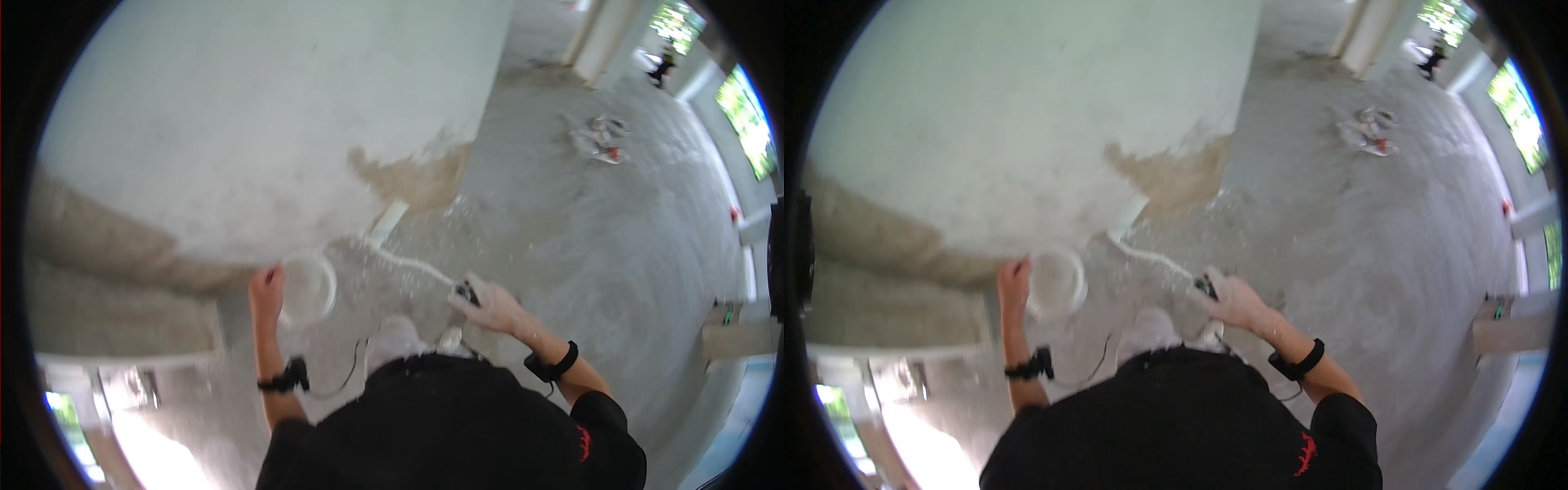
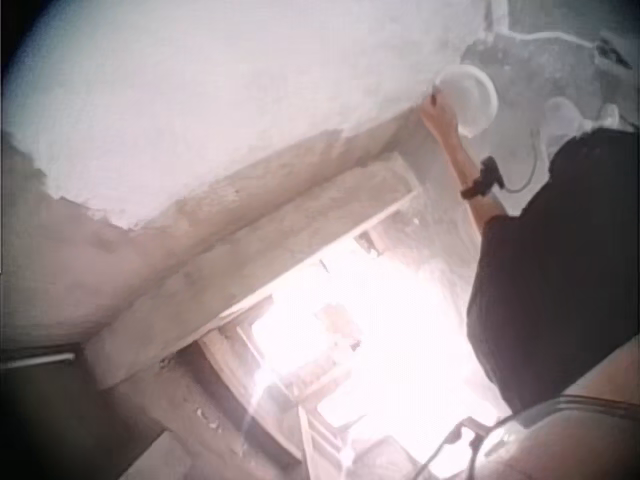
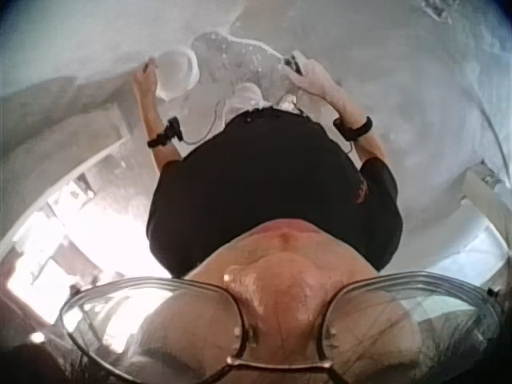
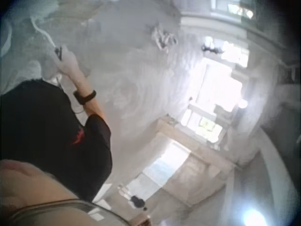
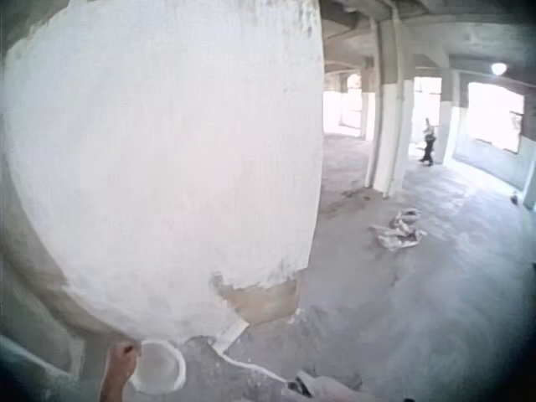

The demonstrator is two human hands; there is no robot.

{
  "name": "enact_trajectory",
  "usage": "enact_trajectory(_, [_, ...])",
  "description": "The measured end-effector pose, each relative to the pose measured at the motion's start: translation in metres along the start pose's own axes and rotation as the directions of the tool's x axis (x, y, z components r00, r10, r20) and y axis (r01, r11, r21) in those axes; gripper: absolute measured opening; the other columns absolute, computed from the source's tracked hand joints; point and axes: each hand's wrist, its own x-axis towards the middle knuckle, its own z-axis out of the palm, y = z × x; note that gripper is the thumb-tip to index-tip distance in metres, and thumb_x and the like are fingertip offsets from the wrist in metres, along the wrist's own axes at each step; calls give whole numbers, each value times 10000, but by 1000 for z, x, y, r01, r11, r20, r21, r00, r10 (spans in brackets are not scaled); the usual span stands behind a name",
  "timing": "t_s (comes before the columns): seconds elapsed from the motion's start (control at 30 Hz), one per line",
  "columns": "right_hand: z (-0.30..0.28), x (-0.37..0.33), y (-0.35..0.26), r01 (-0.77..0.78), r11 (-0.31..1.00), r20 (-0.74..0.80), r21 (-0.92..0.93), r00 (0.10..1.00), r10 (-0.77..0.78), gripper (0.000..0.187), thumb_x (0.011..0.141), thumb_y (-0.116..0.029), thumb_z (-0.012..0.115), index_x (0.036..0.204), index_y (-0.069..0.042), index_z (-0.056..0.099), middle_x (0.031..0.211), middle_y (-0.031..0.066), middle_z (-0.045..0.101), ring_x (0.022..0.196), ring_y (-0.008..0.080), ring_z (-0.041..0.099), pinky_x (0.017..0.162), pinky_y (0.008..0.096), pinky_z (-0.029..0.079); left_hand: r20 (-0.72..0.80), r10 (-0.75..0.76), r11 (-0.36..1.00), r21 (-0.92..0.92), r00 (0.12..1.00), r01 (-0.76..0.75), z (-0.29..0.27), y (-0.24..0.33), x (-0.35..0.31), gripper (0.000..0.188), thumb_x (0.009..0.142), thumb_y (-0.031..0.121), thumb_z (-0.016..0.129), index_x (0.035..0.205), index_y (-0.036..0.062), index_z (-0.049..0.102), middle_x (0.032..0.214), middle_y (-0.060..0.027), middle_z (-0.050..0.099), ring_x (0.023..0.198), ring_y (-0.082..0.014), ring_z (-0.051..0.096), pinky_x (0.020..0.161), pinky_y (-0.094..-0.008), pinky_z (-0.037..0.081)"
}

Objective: Painting a concrete wall with white paint using a roller.

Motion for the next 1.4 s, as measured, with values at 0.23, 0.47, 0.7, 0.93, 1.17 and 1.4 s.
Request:
enact_trajectory(0.23, [-7, 30, 14, 144, 988, 109, -53, 984, -137, 352, 884, -381, 581, 954, -38, 554, 781, 225, 630, 757, 424, 610, 661, 492, 470, 33, -119, 986, -114, 992, 122, 75, 45, -5, 357, 900, 305, 618, 785, -32, 640, 608, -42, 560, 615, -77, 467, 571, -274, 400])
enact_trajectory(0.47, [-34, 61, 25, 194, 933, 186, -304, 972, -142, 326, 880, -369, 580, 901, -44, 578, 737, 200, 614, 684, 413, 588, 616, 486, 452, 112, 8, 978, -209, 994, 16, 150, 60, 8, 334, 886, 272, 610, 725, -19, 576, 590, -200, 494, 498, -258, 464, 512, -384, 388])
enact_trajectory(0.7, [-50, 105, 21, 212, 855, 307, -474, 950, -65, 341, 889, -380, 555, 852, -41, 558, 727, 203, 613, 704, 415, 596, 623, 502, 457, 182, -41, 957, -274, 983, 91, 199, 78, 23, 328, 902, 274, 608, 773, -27, 592, 612, -156, 527, 527, -207, 457, 520, -356, 386])
enact_trajectory(0.93, [-48, 152, 16, 240, 790, 310, -564, 948, -67, 347, 888, -370, 545, 837, -29, 583, 718, 205, 626, 701, 412, 615, 627, 502, 482, 184, -23, 953, -294, 983, 77, 222, 83, 51, 314, 890, 251, 619, 760, -33, 587, 594, -182, 514, 510, -242, 451, 521, -359, 396])
enact_trajectory(1.17, [-44, 201, 36, 341, 764, 325, -548, 928, -181, 326, 863, -343, 573, 786, -27, 593, 709, 184, 638, 694, 378, 635, 618, 482, 495, 134, 21, 956, -294, 991, 19, 238, 94, 74, 292, 878, 241, 598, 730, -10, 574, 679, -210, 586, 654, -408, 577, 567, -436, 430])
enact_trajectory(1.4, [-35, 230, 36, 366, 741, 382, -563, 911, -159, 267, 819, -288, 590, 792, -50, 708, 766, 165, 683, 723, 335, 676, 652, 429, 537, 195, -84, 972, -200, 977, 123, 237, 100, 82, 312, 898, 265, 582, 782, -24, 599, 654, -204, 568, 574, -338, 557, 560, -396, 432])
